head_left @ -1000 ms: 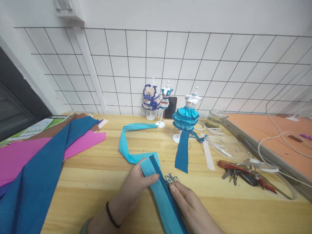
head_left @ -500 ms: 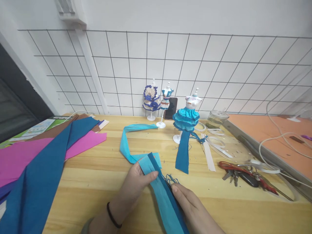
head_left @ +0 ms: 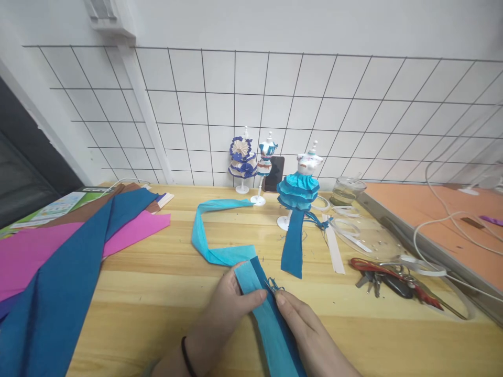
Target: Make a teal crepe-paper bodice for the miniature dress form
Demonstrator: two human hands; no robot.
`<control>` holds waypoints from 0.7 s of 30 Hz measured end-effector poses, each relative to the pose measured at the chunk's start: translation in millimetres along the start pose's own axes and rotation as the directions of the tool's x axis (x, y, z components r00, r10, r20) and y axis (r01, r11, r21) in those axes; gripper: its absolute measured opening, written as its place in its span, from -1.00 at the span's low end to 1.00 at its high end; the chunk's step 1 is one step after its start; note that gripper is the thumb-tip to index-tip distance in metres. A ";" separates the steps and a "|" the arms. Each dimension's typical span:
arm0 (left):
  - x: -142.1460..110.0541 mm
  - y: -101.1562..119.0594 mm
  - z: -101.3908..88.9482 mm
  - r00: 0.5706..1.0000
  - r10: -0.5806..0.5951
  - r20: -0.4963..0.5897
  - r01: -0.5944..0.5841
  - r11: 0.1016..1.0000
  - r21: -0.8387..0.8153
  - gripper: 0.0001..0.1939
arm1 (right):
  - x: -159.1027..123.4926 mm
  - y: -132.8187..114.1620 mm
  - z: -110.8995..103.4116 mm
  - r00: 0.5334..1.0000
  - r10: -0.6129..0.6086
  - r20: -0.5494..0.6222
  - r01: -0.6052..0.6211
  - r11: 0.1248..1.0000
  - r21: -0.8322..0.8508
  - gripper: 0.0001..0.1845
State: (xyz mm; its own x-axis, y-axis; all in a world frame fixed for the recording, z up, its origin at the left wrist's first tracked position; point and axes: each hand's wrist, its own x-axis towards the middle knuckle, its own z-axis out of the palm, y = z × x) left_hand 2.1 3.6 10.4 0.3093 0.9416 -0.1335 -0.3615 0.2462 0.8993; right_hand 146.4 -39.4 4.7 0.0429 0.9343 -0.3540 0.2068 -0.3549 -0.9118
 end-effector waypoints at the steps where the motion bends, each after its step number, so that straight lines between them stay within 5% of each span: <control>1: -0.2 -0.1 1.0 1.000 0.000 -0.014 0.000 1.000 0.004 -0.62 | -0.1 -0.4 0.3 1.000 0.001 -0.006 -0.001 1.000 0.006 -0.39; 21: -2.2 -2.2 2.1 1.000 -0.008 -0.010 0.008 1.000 -0.008 -0.69 | -6.4 -13.3 2.7 0.995 -0.103 0.008 0.103 0.993 -0.053 -0.49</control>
State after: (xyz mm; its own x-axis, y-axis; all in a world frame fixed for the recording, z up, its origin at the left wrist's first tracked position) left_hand 4.1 0.5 9.6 0.3035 0.9418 -0.1448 -0.3657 0.2555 0.8950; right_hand 140.7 -40.8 18.5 0.0139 0.9655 -0.2599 0.2615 -0.2544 -0.9311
